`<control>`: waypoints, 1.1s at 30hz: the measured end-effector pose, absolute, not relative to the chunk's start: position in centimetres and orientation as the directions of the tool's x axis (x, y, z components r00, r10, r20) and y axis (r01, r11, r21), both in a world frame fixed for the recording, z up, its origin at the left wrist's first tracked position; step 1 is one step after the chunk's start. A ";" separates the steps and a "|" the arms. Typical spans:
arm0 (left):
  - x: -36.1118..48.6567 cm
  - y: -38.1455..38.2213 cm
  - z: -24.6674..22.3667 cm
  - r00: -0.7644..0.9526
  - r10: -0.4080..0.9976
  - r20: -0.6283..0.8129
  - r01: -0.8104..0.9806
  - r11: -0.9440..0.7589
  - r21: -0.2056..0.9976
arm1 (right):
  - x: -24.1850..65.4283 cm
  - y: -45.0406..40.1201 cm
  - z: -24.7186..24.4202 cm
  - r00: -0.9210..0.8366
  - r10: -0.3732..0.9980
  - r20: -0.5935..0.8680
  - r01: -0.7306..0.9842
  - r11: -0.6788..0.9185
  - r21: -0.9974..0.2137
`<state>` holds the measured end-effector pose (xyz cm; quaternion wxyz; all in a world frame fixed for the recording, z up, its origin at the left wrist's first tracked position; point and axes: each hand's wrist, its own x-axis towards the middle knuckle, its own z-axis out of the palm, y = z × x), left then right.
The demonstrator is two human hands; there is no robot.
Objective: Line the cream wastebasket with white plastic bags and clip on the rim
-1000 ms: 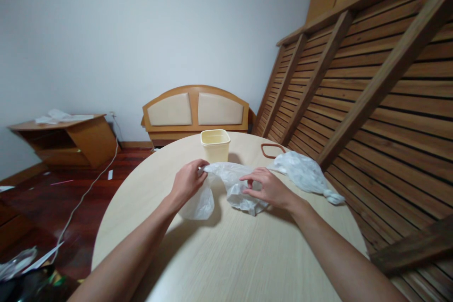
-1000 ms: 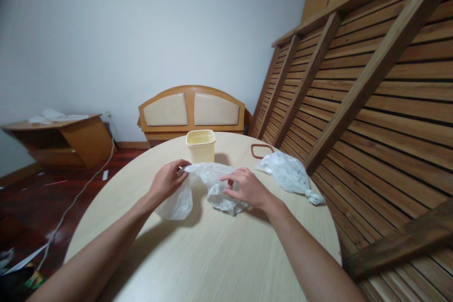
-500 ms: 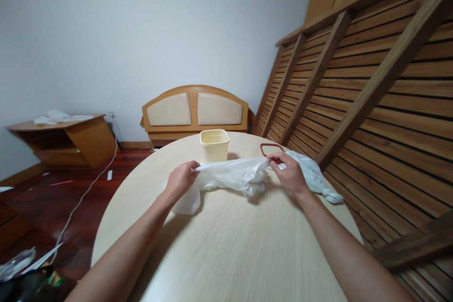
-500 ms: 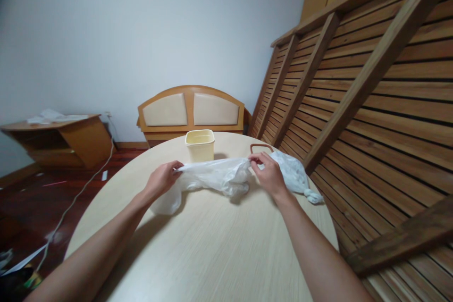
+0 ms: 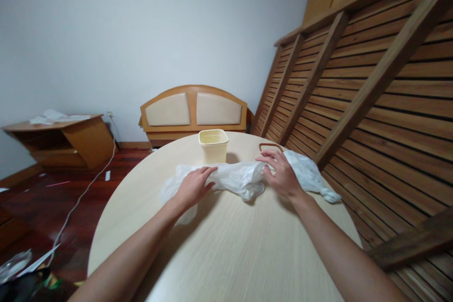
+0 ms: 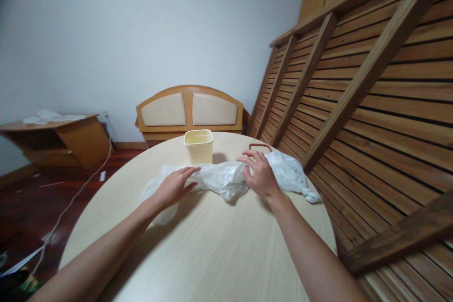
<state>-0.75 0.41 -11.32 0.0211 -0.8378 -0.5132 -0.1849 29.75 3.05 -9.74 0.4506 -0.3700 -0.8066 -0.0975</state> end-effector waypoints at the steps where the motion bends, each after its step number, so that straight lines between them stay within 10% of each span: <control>1: -0.7 0.4 -11.4 0.399 0.856 0.328 0.874 -0.463 0.145 | 29.4 2.7 -9.5 -0.395 0.487 0.779 0.663 0.738 -0.125; 15: -2.3 1.4 -11.1 0.279 0.906 0.317 0.916 -0.351 0.196 | 28.3 1.5 -9.4 -0.690 0.500 0.524 0.515 0.847 -0.131; 23: -3.5 1.1 -9.3 0.162 0.937 0.309 0.942 -0.240 0.235 | 30.1 3.1 -9.9 -0.299 0.510 0.807 0.561 0.777 -0.284; 33: -3.0 0.9 -9.5 0.258 0.874 0.412 0.897 -0.375 0.233 | 29.5 3.6 -10.5 -0.093 0.698 0.710 0.662 0.576 -0.480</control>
